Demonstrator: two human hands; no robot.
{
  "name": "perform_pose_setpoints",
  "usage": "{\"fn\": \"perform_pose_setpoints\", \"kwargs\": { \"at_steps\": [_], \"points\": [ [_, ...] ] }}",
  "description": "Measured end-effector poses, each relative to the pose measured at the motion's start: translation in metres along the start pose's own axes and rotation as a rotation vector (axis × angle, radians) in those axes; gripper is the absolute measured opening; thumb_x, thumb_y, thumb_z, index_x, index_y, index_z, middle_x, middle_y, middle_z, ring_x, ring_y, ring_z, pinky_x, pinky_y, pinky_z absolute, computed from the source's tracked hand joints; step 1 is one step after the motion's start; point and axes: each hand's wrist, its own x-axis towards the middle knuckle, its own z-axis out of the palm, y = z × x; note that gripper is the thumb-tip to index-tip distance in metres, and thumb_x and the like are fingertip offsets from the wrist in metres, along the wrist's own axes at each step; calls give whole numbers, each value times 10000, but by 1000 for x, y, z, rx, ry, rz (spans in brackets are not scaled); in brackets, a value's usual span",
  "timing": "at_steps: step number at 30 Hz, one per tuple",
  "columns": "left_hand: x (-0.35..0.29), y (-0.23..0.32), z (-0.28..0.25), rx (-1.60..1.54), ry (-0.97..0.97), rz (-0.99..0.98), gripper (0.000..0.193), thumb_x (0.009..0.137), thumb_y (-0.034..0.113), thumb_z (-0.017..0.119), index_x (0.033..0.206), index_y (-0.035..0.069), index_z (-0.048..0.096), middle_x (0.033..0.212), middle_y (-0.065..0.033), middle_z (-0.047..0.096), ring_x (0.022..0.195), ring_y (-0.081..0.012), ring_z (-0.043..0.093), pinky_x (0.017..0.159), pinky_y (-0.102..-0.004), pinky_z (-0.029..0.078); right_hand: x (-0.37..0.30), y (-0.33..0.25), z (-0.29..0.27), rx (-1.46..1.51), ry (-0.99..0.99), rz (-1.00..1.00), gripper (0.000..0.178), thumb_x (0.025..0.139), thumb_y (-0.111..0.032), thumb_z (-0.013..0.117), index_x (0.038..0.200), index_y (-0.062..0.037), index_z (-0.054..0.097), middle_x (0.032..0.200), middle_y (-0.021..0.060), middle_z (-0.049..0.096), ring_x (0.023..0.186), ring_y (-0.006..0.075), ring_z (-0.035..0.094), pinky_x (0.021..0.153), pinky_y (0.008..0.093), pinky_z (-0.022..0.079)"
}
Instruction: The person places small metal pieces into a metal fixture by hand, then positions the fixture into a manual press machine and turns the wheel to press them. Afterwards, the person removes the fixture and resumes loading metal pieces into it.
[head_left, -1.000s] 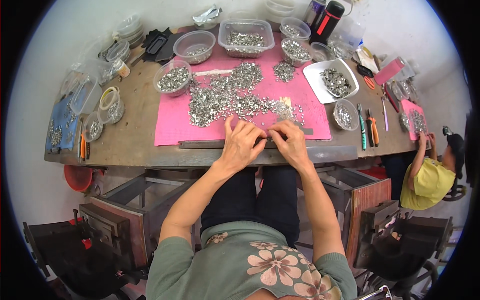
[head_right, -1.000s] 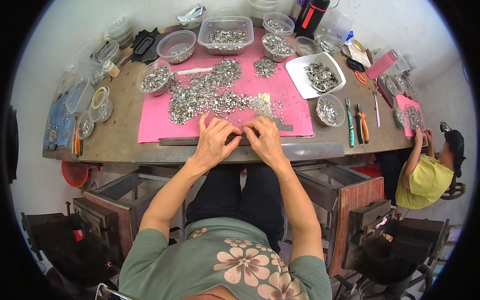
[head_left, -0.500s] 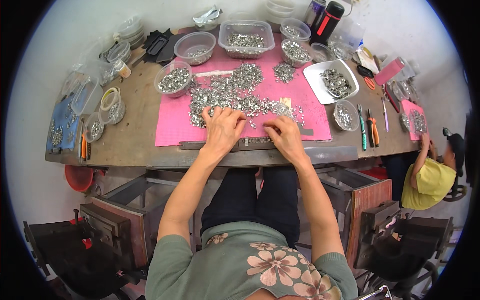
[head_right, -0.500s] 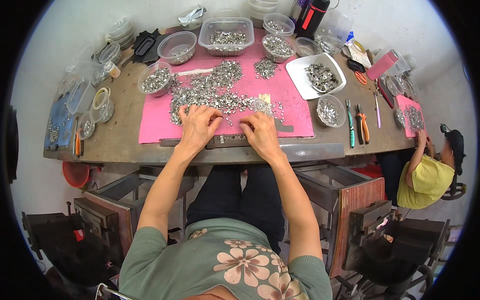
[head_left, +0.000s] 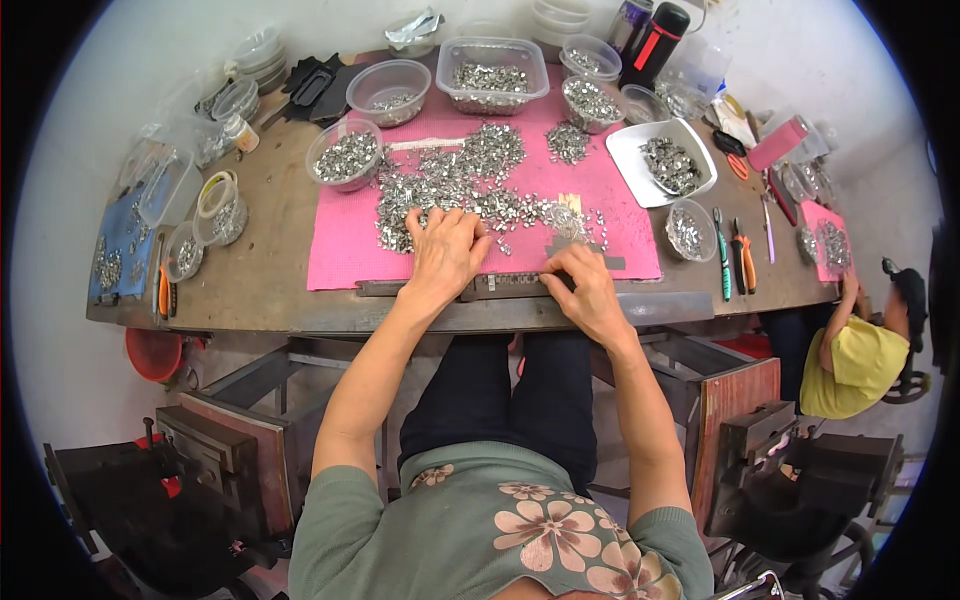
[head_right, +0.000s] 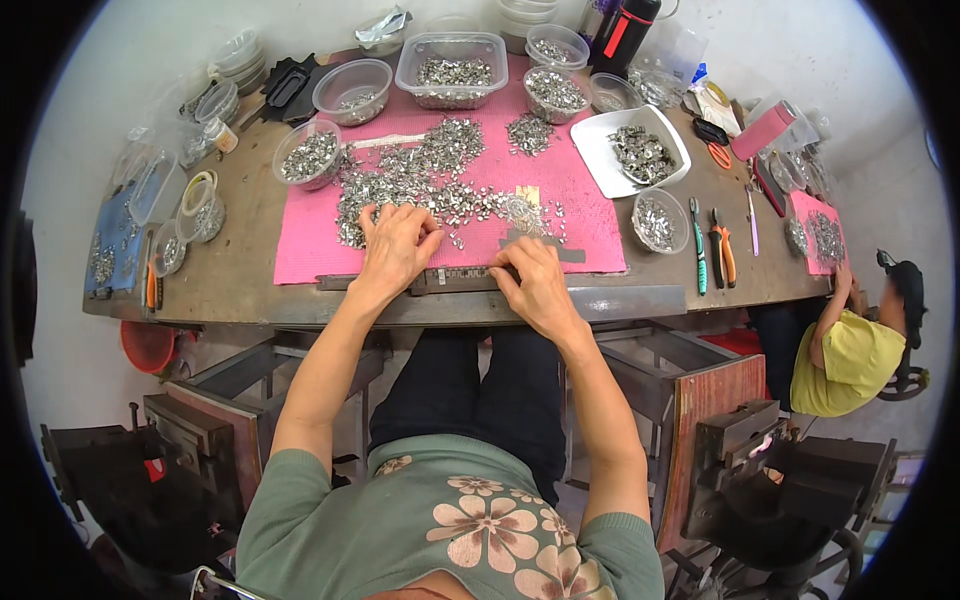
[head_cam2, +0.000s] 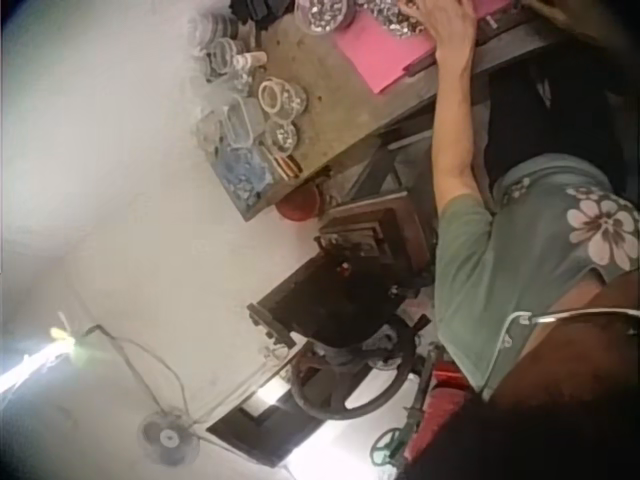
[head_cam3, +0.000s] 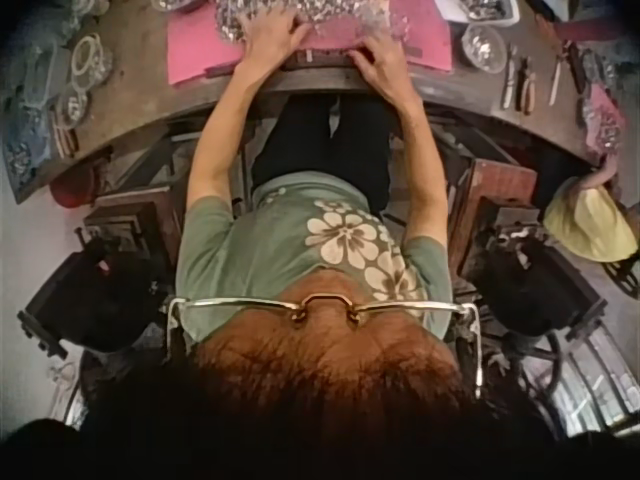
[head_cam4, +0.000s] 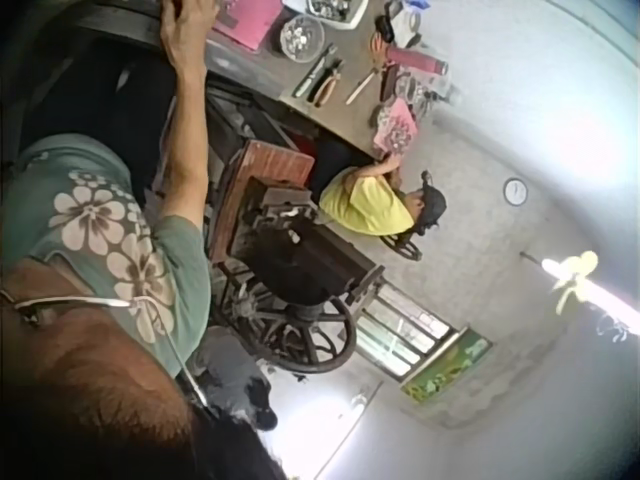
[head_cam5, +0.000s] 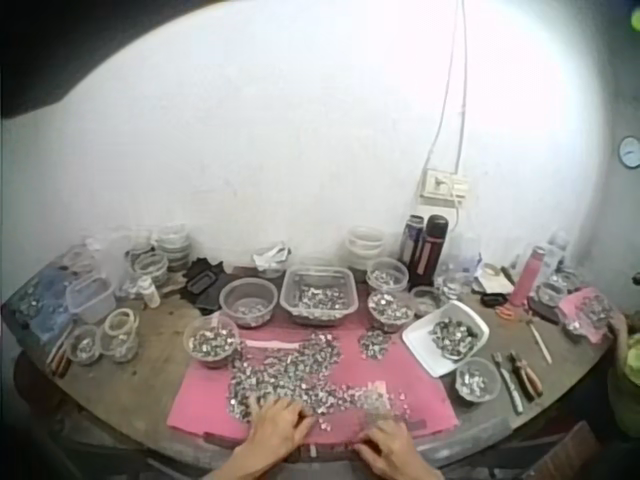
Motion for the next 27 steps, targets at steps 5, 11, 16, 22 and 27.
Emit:
{"fn": "perform_pose_setpoints", "kwargs": {
  "at_steps": [5, 11, 16, 22, 27],
  "points": [
    [-2, 2, -5, 12, -7, 19, 100, 829, 193, 753, 843, 125, 682, 834, -34, 607, 911, -251, 559, 997, -542, 288, 2, 3, -1, 35, 15, -13, 75, 847, -58, 729, 910, -35, 694, 848, 82, 633, 821, 276, 617, 769, 386, 445],
    [-3, 3, -7, 30, -41, 6, 94, 850, 193, 754, 893, 120, 713, 855, -21, 612, 900, -230, 568, 1041, -540, 269, 39, 24, 20, 62, 97, 63, 74, 859, -99, 719, 922, -61, 727, 863, 86, 642, 866, 281, 631, 800, 403, 439],
    [-4, 3, -6, 1, -24, 16, 95, 832, 171, 770, 878, 113, 710, 861, -13, 621, 899, -222, 572, 1054, -549, 259, 57, 38, 29, -243, 10, -114, 80, 864, -149, 722, 916, -90, 735, 873, 95, 619, 850, 293, 631, 836, 424, 421],
    [-4, 12, -8, -8, -13, 43, 94, 832, 164, 769, 885, 114, 709, 841, -10, 618, 894, -218, 582, 1074, -567, 257, 61, 38, 32, -115, -29, -71, 72, 870, -142, 707, 918, -91, 725, 881, 102, 620, 842, 312, 623, 803, 443, 431],
    [-8, 51, 1, -168, -34, 125, 80, 838, 167, 745, 888, 132, 694, 845, 6, 620, 934, -196, 600, 1107, -576, 246, 59, 40, 33, -148, -28, -86, 72, 867, -126, 701, 913, -72, 693, 882, 107, 621, 840, 323, 619, 792, 449, 435]
  ]
}}
